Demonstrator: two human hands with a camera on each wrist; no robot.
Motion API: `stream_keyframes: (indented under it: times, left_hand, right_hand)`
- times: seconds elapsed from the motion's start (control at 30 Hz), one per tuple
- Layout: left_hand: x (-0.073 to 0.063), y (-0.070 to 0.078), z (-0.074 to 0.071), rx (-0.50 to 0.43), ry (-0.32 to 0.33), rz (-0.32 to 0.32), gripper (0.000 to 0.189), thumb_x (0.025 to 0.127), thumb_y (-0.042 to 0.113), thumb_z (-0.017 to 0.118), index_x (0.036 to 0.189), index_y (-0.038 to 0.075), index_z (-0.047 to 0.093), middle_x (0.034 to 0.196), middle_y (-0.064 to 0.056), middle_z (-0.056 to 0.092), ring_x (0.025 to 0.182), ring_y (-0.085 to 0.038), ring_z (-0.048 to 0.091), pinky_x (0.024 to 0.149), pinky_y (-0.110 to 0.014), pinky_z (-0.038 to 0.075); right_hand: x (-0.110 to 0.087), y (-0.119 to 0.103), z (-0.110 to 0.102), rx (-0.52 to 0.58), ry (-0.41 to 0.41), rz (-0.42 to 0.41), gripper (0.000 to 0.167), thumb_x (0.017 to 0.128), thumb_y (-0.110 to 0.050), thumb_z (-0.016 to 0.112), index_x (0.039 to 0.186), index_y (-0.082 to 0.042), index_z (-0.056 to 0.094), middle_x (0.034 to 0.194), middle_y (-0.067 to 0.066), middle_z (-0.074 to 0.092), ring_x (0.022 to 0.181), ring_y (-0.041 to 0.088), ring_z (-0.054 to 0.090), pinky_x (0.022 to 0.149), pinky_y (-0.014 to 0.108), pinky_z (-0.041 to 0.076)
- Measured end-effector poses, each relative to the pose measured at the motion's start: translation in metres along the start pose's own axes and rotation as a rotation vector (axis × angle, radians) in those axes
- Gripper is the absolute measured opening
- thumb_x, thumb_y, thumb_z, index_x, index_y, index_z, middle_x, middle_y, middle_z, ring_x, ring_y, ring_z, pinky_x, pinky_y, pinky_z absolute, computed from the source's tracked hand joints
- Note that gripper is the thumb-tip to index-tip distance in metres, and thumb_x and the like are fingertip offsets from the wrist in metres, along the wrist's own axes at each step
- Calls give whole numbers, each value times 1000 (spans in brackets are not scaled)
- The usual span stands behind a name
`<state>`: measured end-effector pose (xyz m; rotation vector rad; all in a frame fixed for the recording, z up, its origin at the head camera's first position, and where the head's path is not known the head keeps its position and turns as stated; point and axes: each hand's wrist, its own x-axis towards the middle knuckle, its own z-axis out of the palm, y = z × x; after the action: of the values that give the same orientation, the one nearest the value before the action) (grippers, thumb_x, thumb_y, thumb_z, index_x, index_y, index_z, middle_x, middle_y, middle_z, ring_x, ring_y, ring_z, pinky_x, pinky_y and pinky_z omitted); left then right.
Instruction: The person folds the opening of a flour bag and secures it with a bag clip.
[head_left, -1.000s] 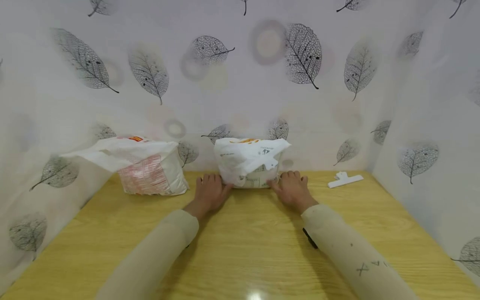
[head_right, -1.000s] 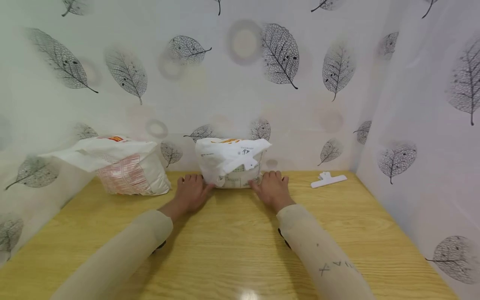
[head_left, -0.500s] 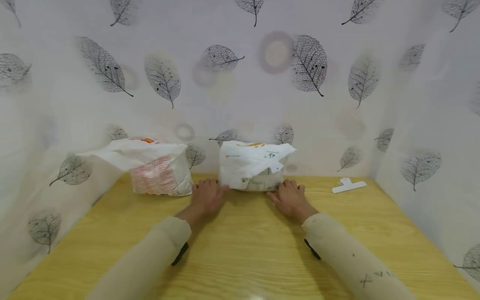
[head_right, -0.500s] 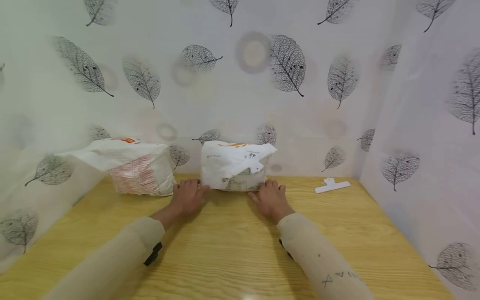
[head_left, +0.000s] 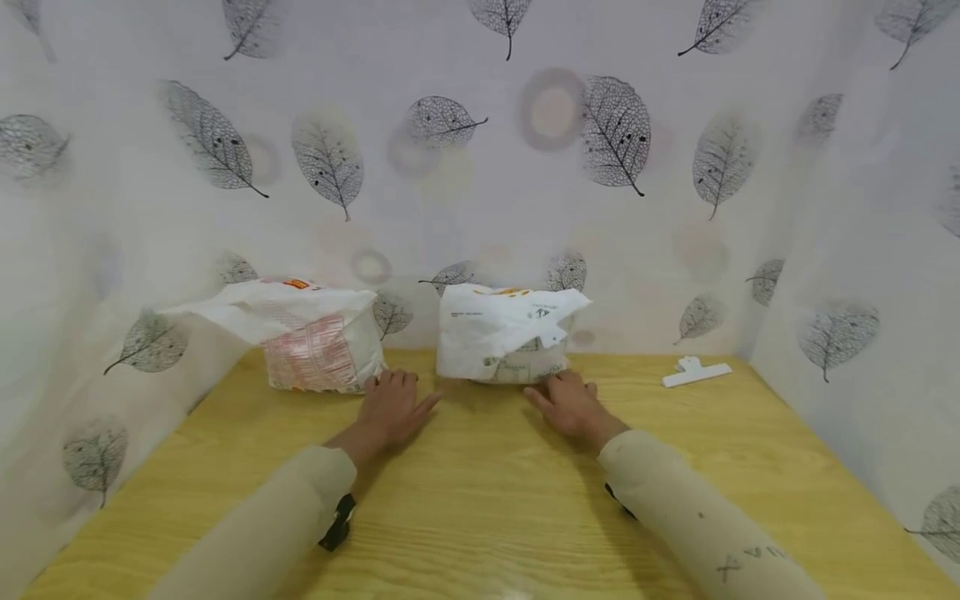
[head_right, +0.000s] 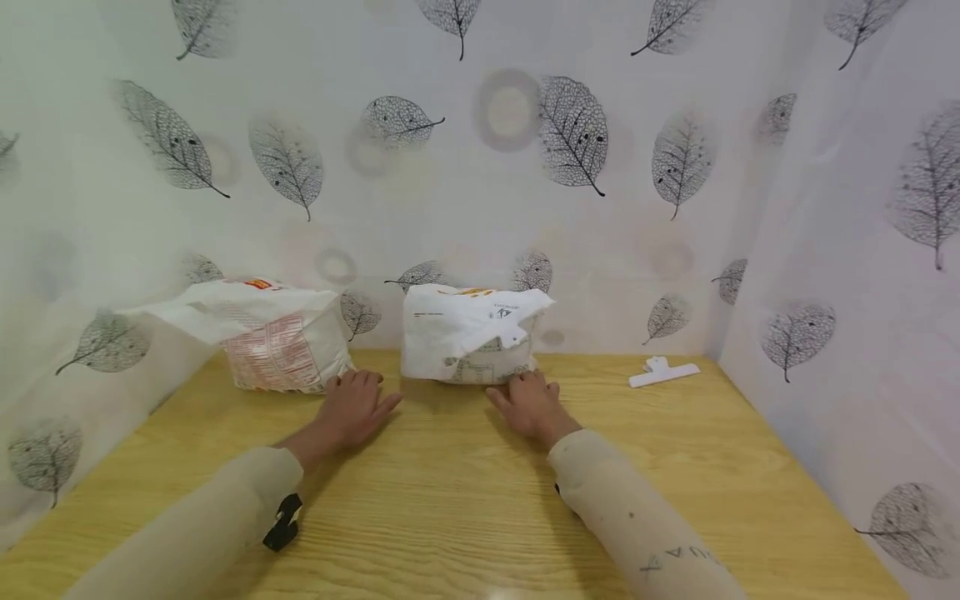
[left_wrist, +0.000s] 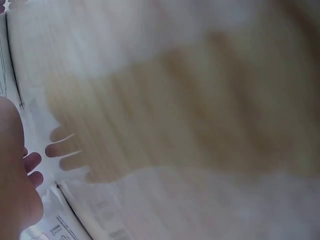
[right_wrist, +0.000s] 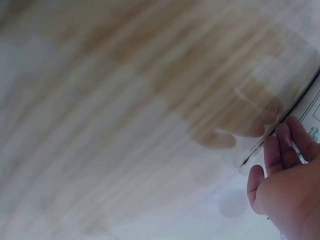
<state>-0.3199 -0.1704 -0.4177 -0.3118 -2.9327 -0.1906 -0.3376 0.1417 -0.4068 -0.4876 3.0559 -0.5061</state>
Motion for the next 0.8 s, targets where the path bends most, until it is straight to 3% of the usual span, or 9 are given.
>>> stream_keyframes:
  times: [0.27, 0.5, 0.8]
  left_hand:
    - [-9, -11, 1, 65, 28, 50, 64, 102, 55, 42, 128, -1, 57, 128, -21, 59, 123, -40, 49, 98, -59, 34]
    - [-20, -26, 2, 54, 85, 94, 55, 102, 52, 46, 117, 1, 58, 114, -19, 59, 110, -40, 51, 91, -55, 33]
    - [-29, -39, 1, 62, 139, 117, 47, 101, 48, 51, 109, 2, 59, 106, -17, 58, 107, -38, 50, 91, -56, 32]
  right_hand:
    - [-1, -11, 4, 15, 33, -14, 48, 103, -49, 45, 109, -7, 66, 124, 12, 61, 117, 30, 52, 87, 50, 33]
    - [-2, -25, 7, 69, 25, -29, 43, 103, -48, 47, 107, -11, 68, 112, 6, 62, 111, 26, 55, 89, 50, 37]
    - [-2, -33, 7, 147, 28, -72, 38, 103, -43, 50, 81, -16, 67, 85, 0, 61, 86, 17, 54, 79, 44, 36]
